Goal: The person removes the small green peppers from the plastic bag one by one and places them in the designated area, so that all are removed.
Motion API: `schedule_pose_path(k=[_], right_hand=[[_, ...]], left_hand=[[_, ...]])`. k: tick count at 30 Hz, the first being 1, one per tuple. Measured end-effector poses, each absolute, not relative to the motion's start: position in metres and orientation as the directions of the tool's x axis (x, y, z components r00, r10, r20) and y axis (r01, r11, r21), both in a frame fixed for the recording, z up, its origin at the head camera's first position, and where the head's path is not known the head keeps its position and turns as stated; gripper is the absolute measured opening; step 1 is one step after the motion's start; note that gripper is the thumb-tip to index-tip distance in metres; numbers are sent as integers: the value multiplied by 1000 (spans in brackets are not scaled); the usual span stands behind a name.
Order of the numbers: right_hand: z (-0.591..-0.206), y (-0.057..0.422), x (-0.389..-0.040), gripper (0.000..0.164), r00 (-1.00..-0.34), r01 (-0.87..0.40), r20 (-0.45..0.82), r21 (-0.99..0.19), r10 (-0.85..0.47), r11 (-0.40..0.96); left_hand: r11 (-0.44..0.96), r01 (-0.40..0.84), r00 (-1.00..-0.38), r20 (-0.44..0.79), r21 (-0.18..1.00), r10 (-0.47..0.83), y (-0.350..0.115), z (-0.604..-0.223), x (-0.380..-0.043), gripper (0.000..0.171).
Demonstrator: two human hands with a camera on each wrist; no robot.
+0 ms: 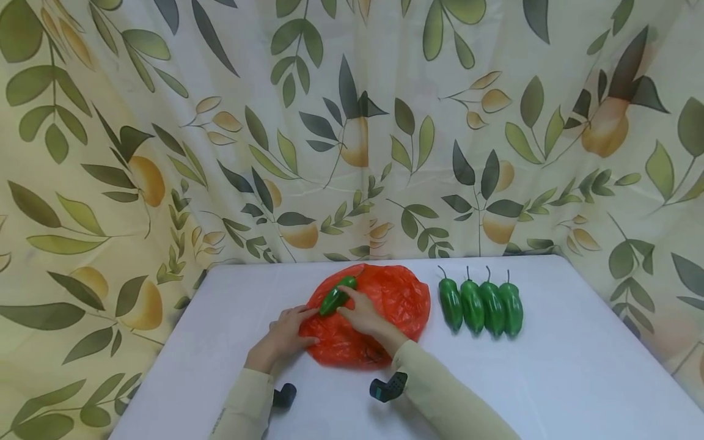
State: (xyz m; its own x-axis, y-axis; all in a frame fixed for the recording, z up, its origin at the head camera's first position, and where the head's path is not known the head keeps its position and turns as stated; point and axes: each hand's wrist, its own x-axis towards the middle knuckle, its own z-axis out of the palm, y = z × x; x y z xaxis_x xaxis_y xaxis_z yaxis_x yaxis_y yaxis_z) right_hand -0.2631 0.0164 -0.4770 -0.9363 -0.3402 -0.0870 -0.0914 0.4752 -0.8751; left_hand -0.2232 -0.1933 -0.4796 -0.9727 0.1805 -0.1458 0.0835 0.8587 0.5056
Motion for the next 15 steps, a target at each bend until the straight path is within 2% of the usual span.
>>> schedule_pose_path(k=[8, 15], right_hand=[[-478, -1, -270, 55, -960, -53, -116, -816, -254, 575], [-484, -4, -271, 51, -958, -68, -131, -762, -256, 644]], left_hand=[[850, 83, -973, -144, 519, 183, -193, -481, -226, 69], [859, 107, -972, -131, 500, 197, -196, -485, -227, 68]])
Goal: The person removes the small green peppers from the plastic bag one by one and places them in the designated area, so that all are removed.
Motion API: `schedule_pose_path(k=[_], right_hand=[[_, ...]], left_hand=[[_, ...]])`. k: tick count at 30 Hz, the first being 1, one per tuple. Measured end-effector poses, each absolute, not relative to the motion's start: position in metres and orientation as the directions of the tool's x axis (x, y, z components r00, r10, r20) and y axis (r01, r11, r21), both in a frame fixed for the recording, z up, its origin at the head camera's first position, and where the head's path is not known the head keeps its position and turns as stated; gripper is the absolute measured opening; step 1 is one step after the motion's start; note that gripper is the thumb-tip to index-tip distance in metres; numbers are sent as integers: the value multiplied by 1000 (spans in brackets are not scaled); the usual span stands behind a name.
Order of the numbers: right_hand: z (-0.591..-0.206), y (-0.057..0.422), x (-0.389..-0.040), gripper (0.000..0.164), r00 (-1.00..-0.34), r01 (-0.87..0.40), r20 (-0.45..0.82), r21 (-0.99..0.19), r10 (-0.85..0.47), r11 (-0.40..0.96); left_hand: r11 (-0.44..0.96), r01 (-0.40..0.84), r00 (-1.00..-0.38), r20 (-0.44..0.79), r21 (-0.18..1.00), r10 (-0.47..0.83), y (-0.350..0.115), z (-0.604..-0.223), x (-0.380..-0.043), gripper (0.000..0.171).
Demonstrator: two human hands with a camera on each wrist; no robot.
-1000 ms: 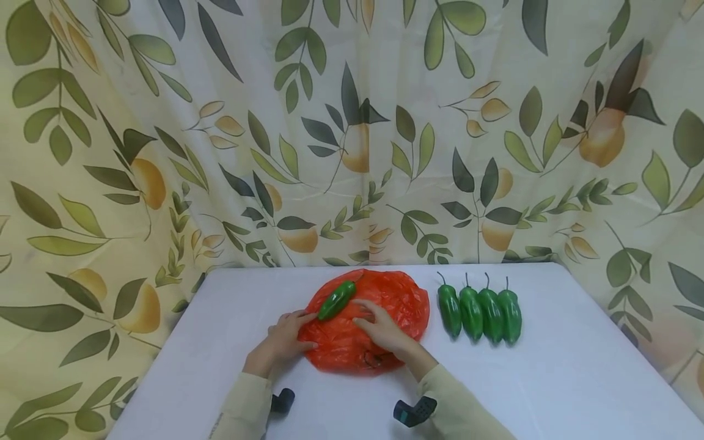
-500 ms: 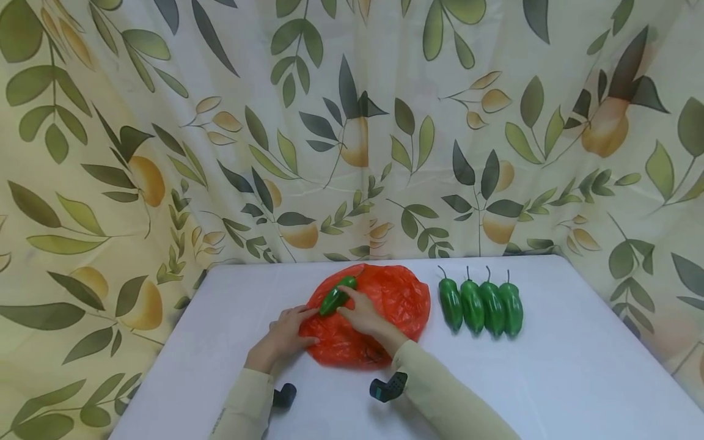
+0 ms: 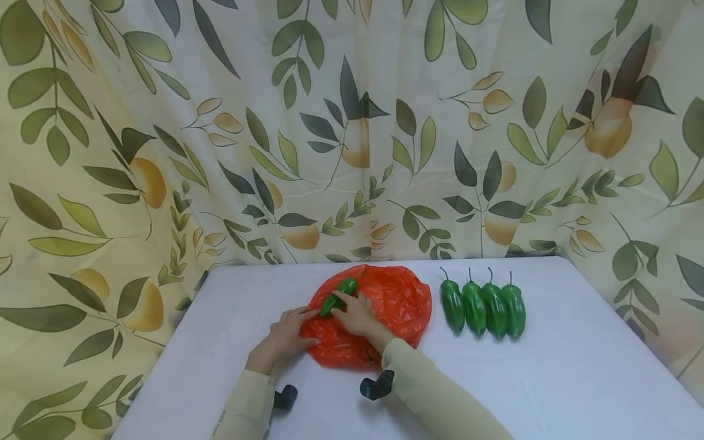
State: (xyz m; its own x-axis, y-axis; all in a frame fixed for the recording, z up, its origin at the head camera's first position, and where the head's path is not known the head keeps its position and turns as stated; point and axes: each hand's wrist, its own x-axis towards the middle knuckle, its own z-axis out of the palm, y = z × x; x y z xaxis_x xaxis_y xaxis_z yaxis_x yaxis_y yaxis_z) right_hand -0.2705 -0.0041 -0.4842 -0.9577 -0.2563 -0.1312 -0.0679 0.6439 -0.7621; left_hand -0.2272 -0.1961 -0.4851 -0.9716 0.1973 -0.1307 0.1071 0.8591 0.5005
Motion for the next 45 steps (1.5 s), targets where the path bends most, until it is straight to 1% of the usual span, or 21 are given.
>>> schedule_pose_path(k=[9, 23, 29, 37, 45], right_hand=[[-489, 1, -267, 42, -961, -111, -71, -783, -266, 612], [-483, 9, -261, 32, -954, -127, -45, -837, -298, 533], [-484, 19, -255, 32, -943, -159, -5, -872, -333, 464], [-481, 37, -248, 34, -940, -155, 16, -910, -341, 384], [-474, 53, -242, 38, -947, -168, 44, -912, -318, 374]], left_hand=[[866, 109, -972, -132, 488, 196, -195, -486, -227, 67], [868, 125, -974, -108, 480, 199, -195, -489, -228, 67], [868, 122, -974, -110, 481, 198, -194, -487, -226, 67], [867, 96, -976, -125, 490, 179, -197, -488, -227, 68], [860, 75, -976, -140, 505, 167, -196, -489, -226, 70]])
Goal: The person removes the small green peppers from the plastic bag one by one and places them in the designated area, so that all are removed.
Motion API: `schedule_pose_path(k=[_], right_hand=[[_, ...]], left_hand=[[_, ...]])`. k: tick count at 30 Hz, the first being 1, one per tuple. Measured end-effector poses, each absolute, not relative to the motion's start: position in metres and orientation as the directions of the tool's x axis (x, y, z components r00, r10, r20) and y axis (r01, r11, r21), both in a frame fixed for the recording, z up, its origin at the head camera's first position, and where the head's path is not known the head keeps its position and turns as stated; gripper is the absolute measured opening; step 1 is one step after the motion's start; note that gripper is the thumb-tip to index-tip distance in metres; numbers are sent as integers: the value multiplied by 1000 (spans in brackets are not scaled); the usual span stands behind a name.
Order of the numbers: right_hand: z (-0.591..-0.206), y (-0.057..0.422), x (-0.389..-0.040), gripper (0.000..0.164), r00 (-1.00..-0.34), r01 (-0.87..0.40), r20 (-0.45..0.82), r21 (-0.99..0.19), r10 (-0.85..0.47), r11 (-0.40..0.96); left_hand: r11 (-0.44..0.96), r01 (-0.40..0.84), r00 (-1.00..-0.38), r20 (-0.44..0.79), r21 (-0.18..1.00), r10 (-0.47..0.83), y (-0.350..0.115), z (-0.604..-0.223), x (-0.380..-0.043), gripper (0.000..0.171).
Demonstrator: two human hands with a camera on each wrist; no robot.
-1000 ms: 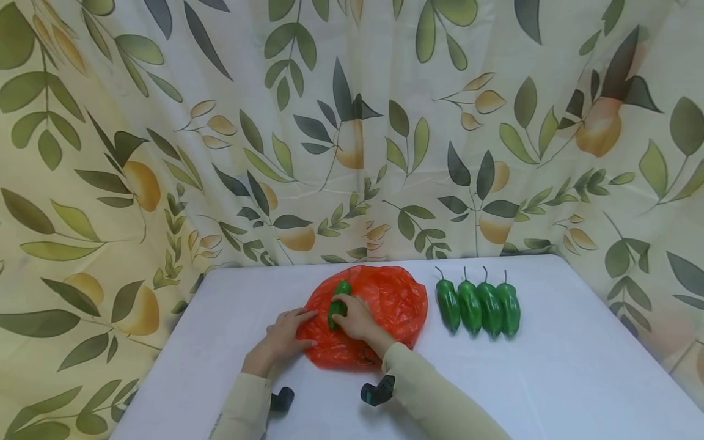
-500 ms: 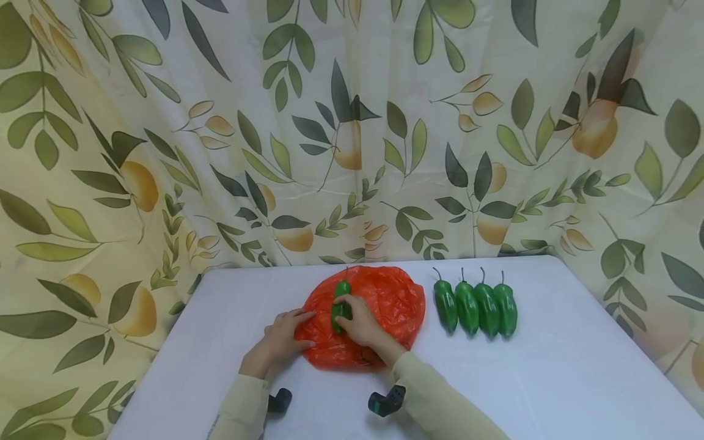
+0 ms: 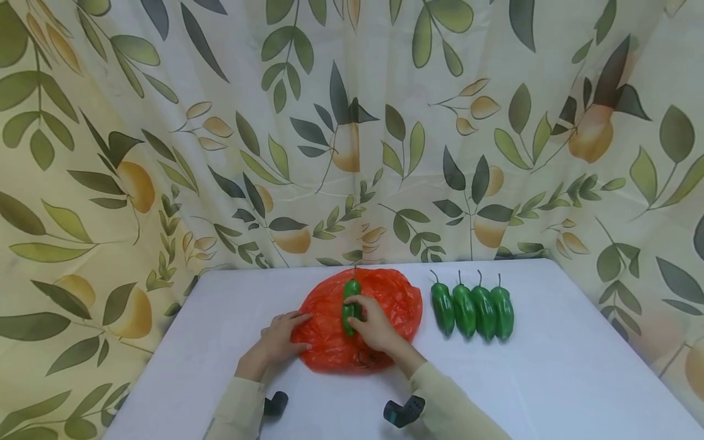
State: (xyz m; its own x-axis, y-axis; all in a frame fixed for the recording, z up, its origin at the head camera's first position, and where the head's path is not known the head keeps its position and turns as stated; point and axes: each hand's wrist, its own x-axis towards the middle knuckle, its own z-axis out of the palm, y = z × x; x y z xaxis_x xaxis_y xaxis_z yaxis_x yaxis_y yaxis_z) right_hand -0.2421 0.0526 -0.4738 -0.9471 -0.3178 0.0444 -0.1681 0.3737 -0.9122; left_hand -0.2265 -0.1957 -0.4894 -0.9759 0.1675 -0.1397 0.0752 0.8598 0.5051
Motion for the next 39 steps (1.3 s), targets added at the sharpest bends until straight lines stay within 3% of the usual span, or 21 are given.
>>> schedule_pose_path(k=[14, 28, 39], right_hand=[[-471, 80, -218, 46, -960, -116, 3, -915, -280, 387], [-463, 111, -203, 44, -933, -207, 73, -909, -351, 362], [-450, 133, -195, 41, -946, -219, 99, -898, -310, 382]], left_hand=[[853, 81, -975, -137, 516, 175, -196, -493, -222, 69], [859, 91, -978, -120, 504, 173, -197, -492, -224, 71], [854, 88, -978, -120, 513, 173, -196, -491, -224, 70]])
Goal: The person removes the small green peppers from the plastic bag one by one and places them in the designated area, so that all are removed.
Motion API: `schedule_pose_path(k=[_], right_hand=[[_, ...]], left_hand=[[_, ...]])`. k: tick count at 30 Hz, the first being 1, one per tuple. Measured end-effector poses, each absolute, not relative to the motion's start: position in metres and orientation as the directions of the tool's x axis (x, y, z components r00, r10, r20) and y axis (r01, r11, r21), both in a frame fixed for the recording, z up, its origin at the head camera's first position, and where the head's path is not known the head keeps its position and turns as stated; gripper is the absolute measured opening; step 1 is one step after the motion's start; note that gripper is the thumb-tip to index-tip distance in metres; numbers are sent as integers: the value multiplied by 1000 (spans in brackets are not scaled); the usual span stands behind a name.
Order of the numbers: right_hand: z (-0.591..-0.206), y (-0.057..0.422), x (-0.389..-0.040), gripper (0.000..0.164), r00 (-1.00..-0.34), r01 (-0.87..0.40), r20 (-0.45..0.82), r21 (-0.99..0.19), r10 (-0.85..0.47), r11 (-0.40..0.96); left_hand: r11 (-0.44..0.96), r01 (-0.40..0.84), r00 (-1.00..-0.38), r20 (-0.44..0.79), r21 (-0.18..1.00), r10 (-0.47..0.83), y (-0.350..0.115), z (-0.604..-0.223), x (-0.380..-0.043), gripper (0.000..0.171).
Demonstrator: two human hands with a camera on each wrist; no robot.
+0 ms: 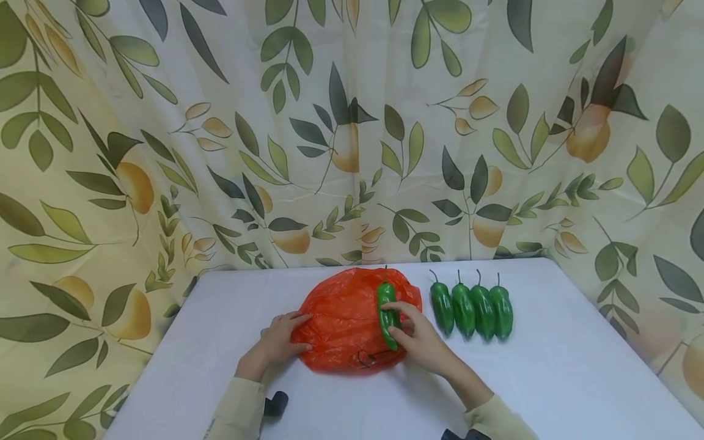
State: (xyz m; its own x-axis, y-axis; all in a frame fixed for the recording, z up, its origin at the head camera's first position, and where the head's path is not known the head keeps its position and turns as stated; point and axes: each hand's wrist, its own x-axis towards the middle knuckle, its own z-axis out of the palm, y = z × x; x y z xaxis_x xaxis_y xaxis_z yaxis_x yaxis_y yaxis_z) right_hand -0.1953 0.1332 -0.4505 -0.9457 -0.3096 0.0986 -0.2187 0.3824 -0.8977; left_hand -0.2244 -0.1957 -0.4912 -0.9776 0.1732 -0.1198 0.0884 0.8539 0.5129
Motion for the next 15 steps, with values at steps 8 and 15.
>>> schedule_pose_path(k=[8, 15], right_hand=[[-442, 146, -194, 39, -950, -235, 122, -885, -287, 402], [-442, 157, -193, 38, -941, -291, 185, -869, -282, 400]], left_hand=[[858, 93, -978, -117, 506, 175, -196, -491, -226, 70], [856, 87, -977, -125, 509, 174, -196, -490, -225, 70]])
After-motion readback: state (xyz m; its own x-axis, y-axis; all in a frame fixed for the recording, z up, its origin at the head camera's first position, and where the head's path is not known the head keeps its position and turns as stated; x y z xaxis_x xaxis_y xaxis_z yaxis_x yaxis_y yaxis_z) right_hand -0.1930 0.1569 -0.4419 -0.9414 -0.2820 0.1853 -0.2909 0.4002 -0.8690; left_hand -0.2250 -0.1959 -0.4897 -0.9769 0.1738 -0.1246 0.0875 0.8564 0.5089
